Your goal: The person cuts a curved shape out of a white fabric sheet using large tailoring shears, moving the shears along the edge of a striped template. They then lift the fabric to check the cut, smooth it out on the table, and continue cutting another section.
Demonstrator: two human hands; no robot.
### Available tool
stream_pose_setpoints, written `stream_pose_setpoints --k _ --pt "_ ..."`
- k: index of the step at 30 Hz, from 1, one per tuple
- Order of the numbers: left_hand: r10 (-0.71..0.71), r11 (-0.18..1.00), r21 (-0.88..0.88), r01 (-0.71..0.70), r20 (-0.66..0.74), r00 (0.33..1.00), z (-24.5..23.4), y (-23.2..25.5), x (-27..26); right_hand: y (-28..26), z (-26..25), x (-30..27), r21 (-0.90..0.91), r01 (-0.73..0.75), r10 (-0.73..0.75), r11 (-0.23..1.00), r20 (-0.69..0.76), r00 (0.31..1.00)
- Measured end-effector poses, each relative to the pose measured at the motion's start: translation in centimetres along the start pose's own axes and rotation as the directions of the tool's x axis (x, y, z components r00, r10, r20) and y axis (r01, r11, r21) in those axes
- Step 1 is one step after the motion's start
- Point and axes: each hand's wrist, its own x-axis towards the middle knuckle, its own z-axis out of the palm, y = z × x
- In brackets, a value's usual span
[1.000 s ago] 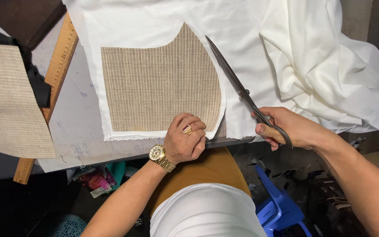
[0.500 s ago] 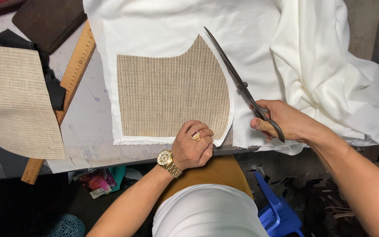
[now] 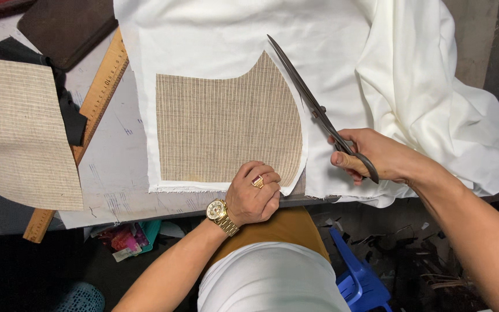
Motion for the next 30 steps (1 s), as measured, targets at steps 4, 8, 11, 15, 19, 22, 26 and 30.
stream_pose_setpoints --k 4,8,11,15,19,22,26,30 --pt "-0.013 1.000 0.004 0.013 -0.011 1.000 0.1 0.1 -0.4 -0.3 0.4 -0.1 0.022 -0.015 0.015 1.000 -0.030 0.999" --pt "-0.025 0.998 0.058 0.025 0.007 1.000 -0.1 0.4 0.0 -0.4 -0.1 -0.4 0.041 -0.016 0.017 0.999 -0.011 1.000" --pt "-0.062 0.990 0.131 0.056 0.037 0.997 0.1 0.2 -0.3 0.5 -1.9 -0.2 -0.010 -0.027 0.027 1.000 0.024 0.999" --pt "-0.134 0.958 0.271 0.088 0.157 0.978 -2.8 2.0 2.2 -1.0 -4.6 -1.6 -0.162 -0.081 0.108 0.983 0.166 0.980" --pt "-0.143 0.923 0.366 0.117 0.044 0.989 -2.7 1.5 2.8 -4.0 -8.0 -1.2 -0.267 -0.055 0.113 0.962 0.206 0.972" --pt "-0.167 0.879 0.454 0.142 0.017 0.986 -3.0 1.8 3.6 -6.4 -11.0 -0.5 -0.389 -0.019 0.135 0.921 0.274 0.952" --pt "-0.187 0.865 0.480 0.144 0.043 0.981 -3.1 2.0 4.5 -12.0 -13.5 0.9 -0.668 -0.111 0.300 0.736 0.175 0.938" --pt "-0.146 0.843 0.523 0.123 0.001 0.989 -2.8 1.5 4.9 -15.2 -16.8 3.8 -0.880 -0.120 0.376 0.459 0.070 0.924"
